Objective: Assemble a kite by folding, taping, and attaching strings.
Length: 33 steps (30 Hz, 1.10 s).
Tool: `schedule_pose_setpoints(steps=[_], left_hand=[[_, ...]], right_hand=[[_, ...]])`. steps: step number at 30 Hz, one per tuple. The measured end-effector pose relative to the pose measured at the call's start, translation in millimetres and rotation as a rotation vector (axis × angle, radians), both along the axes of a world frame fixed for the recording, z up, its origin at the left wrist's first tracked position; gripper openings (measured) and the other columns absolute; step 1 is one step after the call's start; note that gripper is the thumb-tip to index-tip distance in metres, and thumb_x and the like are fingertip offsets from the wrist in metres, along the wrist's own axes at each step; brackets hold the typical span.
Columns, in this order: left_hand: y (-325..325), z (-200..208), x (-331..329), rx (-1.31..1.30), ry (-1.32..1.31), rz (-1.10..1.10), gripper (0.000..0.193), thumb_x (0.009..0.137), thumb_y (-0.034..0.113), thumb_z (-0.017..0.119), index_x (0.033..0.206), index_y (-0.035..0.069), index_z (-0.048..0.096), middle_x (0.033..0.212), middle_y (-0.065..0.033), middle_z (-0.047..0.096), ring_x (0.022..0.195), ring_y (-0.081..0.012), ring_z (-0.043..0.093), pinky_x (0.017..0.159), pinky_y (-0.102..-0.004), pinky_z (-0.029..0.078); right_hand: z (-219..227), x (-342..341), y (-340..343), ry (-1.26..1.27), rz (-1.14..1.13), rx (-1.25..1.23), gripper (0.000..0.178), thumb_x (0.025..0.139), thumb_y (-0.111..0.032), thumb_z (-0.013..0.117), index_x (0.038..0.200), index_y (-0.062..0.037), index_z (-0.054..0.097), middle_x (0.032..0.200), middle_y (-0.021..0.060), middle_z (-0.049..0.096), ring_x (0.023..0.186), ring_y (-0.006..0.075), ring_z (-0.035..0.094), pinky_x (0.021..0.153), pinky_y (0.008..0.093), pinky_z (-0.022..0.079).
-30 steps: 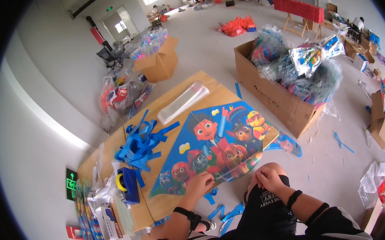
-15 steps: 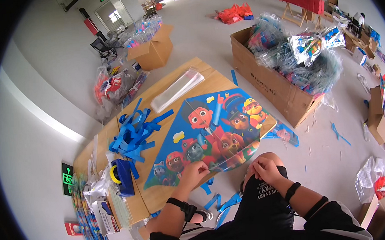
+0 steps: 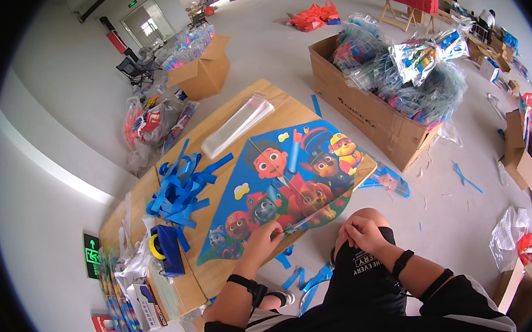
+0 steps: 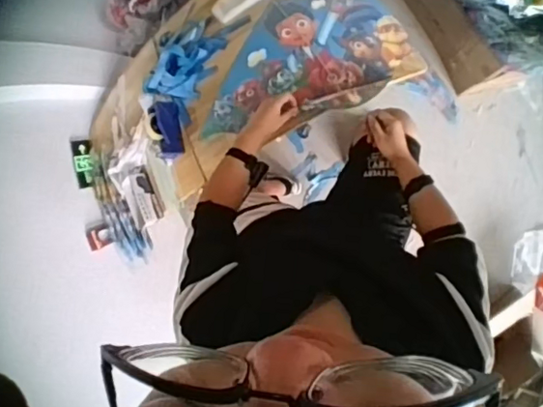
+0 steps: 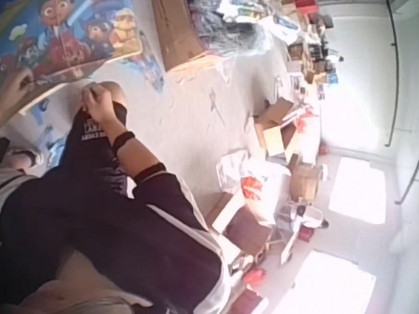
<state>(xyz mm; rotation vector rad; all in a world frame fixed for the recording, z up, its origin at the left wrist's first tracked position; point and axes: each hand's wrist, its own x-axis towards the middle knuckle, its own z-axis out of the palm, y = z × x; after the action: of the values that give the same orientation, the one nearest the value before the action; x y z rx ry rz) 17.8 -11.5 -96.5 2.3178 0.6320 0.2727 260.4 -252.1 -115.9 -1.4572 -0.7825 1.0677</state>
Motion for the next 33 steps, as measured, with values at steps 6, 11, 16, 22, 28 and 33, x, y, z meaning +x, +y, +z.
schedule_pose_setpoints(steps=[6,11,16,22,28,33], left_hand=[[-14,4,4,-0.085,-0.081,0.089,0.036,0.084,0.005,0.076,0.118,0.008,0.065,0.095,-0.0112,0.073,0.089,-0.0272,0.072,0.075,-0.0358,0.054],[-13,-5,2,-0.083,-0.086,0.096,0.035,0.082,0.006,0.079,0.115,0.005,0.066,0.092,-0.0109,0.074,0.086,-0.0248,0.072,0.074,-0.035,0.054],[-12,-13,5,-0.208,-0.084,0.109,0.024,0.082,0.007,0.08,0.103,0.001,0.07,0.088,-0.0094,0.073,0.081,-0.0183,0.071,0.072,-0.0316,0.053],[-5,-22,2,-0.372,-0.177,0.206,0.015,0.087,0.007,0.077,0.097,0.001,0.068,0.085,-0.0065,0.072,0.079,-0.0129,0.068,0.072,-0.0273,0.052],[-17,-9,15,-0.067,-0.221,0.187,0.019,0.088,0.002,0.073,0.104,0.003,0.063,0.097,-0.0127,0.071,0.088,-0.0269,0.071,0.077,-0.0363,0.056],[-26,2,14,0.237,-0.257,0.104,0.021,0.084,0.002,0.074,0.103,0.005,0.065,0.092,-0.01,0.069,0.088,-0.0283,0.068,0.076,-0.0394,0.054]], right_hand=[[-3,-1,-3,-0.016,-0.007,-0.022,0.02,0.106,-0.011,0.05,0.101,0.0001,0.066,0.08,0.0021,0.065,0.062,0.0063,0.059,0.052,0.0202,0.045],[5,-3,-5,-0.035,0.007,-0.029,0.02,0.106,-0.011,0.05,0.101,0.0006,0.065,0.081,0.0022,0.065,0.062,0.0058,0.058,0.052,0.02,0.045],[2,0,-9,-0.06,0.0,-0.043,0.02,0.105,-0.01,0.05,0.101,0.0008,0.066,0.081,0.0022,0.066,0.062,0.0057,0.058,0.052,0.0199,0.045],[9,-3,-7,-0.07,-0.013,-0.018,0.019,0.105,-0.008,0.05,0.101,0.0015,0.066,0.078,0.0016,0.065,0.061,0.0056,0.058,0.051,0.0197,0.044],[7,-1,7,-0.635,-0.099,0.153,0.058,0.083,-0.009,0.077,0.137,-0.0099,0.054,0.129,0.0105,0.057,0.101,0.023,0.066,0.082,0.0349,0.055],[61,-1,66,-1.256,-0.007,0.171,0.084,0.077,-0.02,0.082,0.15,-0.0179,0.041,0.138,0.0068,0.054,0.115,0.0299,0.062,0.103,0.0497,0.042]])
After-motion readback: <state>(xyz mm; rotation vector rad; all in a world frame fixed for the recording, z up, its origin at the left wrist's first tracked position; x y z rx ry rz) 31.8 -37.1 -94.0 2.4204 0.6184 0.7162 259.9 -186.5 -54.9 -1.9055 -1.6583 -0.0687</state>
